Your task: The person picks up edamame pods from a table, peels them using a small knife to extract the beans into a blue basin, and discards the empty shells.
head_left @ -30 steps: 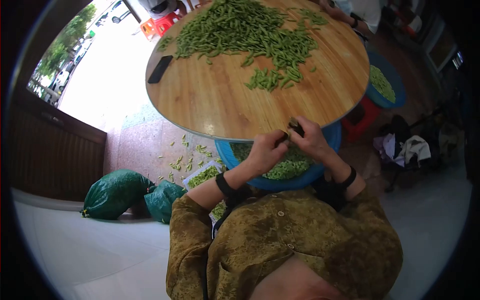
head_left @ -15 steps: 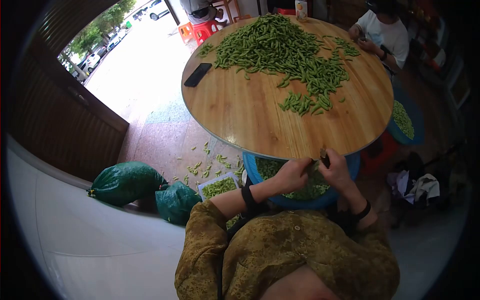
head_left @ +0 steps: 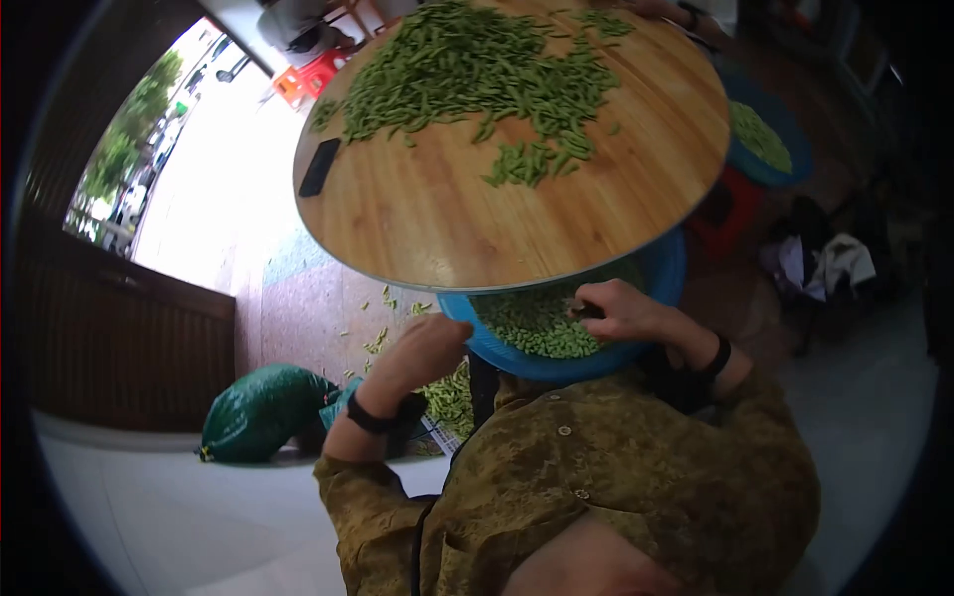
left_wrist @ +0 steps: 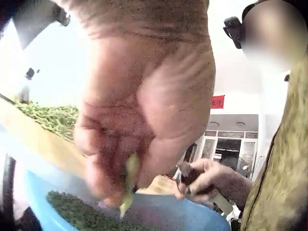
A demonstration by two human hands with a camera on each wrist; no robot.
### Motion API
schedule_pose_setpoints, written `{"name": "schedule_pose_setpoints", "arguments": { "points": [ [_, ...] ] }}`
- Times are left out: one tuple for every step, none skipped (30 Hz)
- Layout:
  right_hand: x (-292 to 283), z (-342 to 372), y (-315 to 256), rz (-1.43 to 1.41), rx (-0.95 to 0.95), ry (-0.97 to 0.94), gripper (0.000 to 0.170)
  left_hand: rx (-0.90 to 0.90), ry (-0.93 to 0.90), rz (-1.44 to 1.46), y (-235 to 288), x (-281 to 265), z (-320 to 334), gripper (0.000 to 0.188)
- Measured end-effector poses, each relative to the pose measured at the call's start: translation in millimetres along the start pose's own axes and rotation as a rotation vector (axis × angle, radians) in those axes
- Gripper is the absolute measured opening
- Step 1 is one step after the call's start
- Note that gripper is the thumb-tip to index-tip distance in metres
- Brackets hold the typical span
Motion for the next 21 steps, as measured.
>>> {"name": "schedule_pose_setpoints", "arguments": {
  "points": [
    [7.6,-1.1,-0.6,0.124,-0.071,-0.065,0.026,-0.028,-0.048,0.011,-6.0,-5.0,-2.3,0.015],
    [16.7,-2.4,-0.2,0.252,-0.141,-0.137,0.028,-0.015,0.04,-0.041,-12.6,-11.5,-11.3,0.018],
    [17.1,-5.1,1.2,0.29,-0.198,-0.092,0.032,0.038,0.168,0.044,-16.7,-21.8,-30.2,0.017],
    [16.2,-6.6,-1.8,0.29,-0.191,-0.087,0.032,0.087,0.298,0.131,-23.5,-34.6,-52.3,0.016],
    [11.5,-10.0,1.2,0.2,-0.062,-0.073,0.031,0.114,0.418,0.164,-27.8,-49.0,-75.2,0.015],
    [8.1,-11.5,3.1,0.111,0.067,-0.059,0.03,0.14,0.539,0.198,-29.5,-63.7,-98.7,0.014],
    [6.9,-10.4,1.4,-0.024,0.177,-0.05,0.029,0.087,0.571,0.217,-34.1,-70.6,-124.7,0.016],
    [6.5,-10.6,2.0,-0.016,0.183,-0.048,0.029,0.033,0.604,0.239,-37.4,-75.4,-149.4,0.018],
    [5.2,-10.9,1.4,-0.041,0.151,-0.039,0.029,-0.061,0.587,0.3,-44.8,-74.2,-175.7,0.02],
    [3.3,-10.2,0.7,-0.065,0.119,-0.033,0.028,-0.157,0.567,0.361,-51.9,-68.6,-197.5,0.022],
    [2.5,-8.2,2.5,-0.056,0.124,-0.037,0.028,-0.158,0.573,0.371,-52.3,-59.7,-215.7,0.022],
    [3.7,-6.4,4.2,-0.095,0.13,-0.053,0.028,-0.188,0.7,0.297,-55.0,-57.1,-225.7,0.023],
    [4.8,-5.2,5.1,-0.137,0.134,-0.068,0.029,-0.217,0.823,0.218,-51.3,-63.3,-223.9,0.024],
    [4.1,-4.6,5.7,-0.135,0.133,-0.072,0.029,-0.221,0.825,0.218,-47.8,-60.6,-226.8,0.024],
    [3.7,-3.6,8.5,-0.145,0.158,-0.074,0.027,-0.305,0.825,0.243,-47.8,-60.5,-223.3,0.023],
    [3.9,-3.3,10.7,-0.157,0.182,-0.073,0.026,-0.386,0.823,0.264,-50.4,-61.5,-219.3,0.023],
    [4.4,-3.8,10.1,-0.163,0.177,-0.069,0.026,-0.383,0.821,0.257,-52.4,-64.1,-219.3,0.023],
    [3.0,-4.5,9.5,-0.244,0.181,-0.034,0.024,-0.356,0.738,0.378,-59.8,-58.8,-226.4,0.023],
    [0.6,-6.1,8.7,-0.321,0.183,0.0,0.023,-0.329,0.656,0.497,-65.3,-53.4,-232.6,0.023],
    [-0.8,-8.8,6.5,-0.32,0.175,0.005,0.023,-0.325,0.66,0.49,-68.0,-52.4,-232.7,0.023],
    [-4.2,-11.3,6.6,-0.478,0.195,0.048,0.021,-0.316,0.73,0.415,-70.2,-51.1,-231.4,0.024]
  ]
}}
Point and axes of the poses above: each hand's wrist, its own z-axis away from the middle knuckle, its own x-axis out of the palm, y = z × x, the point moved 8 cm from there along -z, towards the middle knuckle, and after that the axes turned 10 degrees about -z, right-handed, at the moved point
